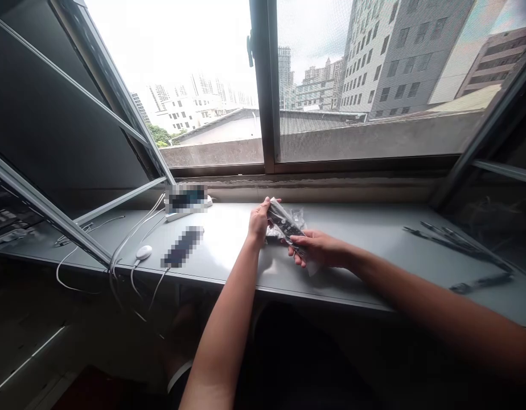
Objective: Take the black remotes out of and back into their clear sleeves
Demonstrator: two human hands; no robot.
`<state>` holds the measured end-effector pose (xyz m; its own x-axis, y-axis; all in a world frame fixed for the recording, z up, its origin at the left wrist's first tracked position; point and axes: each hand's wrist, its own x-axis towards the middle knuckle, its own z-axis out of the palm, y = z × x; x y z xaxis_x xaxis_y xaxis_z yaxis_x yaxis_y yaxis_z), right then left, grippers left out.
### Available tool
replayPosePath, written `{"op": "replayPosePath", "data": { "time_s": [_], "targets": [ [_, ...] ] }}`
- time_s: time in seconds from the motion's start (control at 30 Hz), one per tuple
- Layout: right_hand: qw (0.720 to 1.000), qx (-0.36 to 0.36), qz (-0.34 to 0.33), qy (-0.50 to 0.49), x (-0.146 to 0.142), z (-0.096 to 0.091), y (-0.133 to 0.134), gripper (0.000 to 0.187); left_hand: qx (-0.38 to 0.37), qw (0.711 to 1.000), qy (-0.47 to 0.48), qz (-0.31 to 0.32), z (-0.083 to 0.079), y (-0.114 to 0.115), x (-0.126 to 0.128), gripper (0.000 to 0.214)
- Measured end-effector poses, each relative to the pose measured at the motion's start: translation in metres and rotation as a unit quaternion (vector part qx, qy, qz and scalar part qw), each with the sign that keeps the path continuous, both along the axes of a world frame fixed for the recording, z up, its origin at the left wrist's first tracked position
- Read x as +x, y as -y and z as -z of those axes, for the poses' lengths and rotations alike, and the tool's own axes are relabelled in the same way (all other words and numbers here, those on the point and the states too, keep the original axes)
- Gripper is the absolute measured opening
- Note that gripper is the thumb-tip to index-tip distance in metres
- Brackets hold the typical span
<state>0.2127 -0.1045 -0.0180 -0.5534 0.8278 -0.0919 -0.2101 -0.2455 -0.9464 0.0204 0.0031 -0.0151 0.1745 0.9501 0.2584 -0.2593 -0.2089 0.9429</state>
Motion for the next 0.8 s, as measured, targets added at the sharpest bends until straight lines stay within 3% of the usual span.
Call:
{"op": "replayPosePath", "data": {
  "time_s": [0.1, 0.27, 0.4, 0.57, 0.8],
  "targets": [
    [1.000, -0.006, 0.000, 0.007, -0.0021, 0.0016, 0.0007, 0.038, 0.007, 1.000, -0.012, -0.004, 0.0016, -0.0025, -0.0004, 0.063],
    [1.000, 0.007, -0.016, 0.017, -0.0024, 0.0043, 0.0002, 0.041, -0.004, 0.998, 0.031, 0.059, -0.0009, 0.0030, 0.0004, 0.068],
    [1.000, 0.014, -0.002, 0.002, -0.0040, 0.0020, 0.0014, 0.043, -0.035, 0.995, 0.006, 0.096, -0.0013, 0.0045, 0.0003, 0.067],
    [0.999, 0.013, -0.005, 0.028, -0.0054, -0.0021, 0.0032, 0.044, -0.014, 0.996, 0.031, 0.085, 0.0029, -0.0026, -0.0001, 0.058],
    [1.000, 0.027, 0.009, 0.013, -0.0057, -0.0041, 0.0035, 0.045, -0.041, 0.994, 0.021, 0.103, -0.0008, 0.0045, 0.0017, 0.066]
  ]
}}
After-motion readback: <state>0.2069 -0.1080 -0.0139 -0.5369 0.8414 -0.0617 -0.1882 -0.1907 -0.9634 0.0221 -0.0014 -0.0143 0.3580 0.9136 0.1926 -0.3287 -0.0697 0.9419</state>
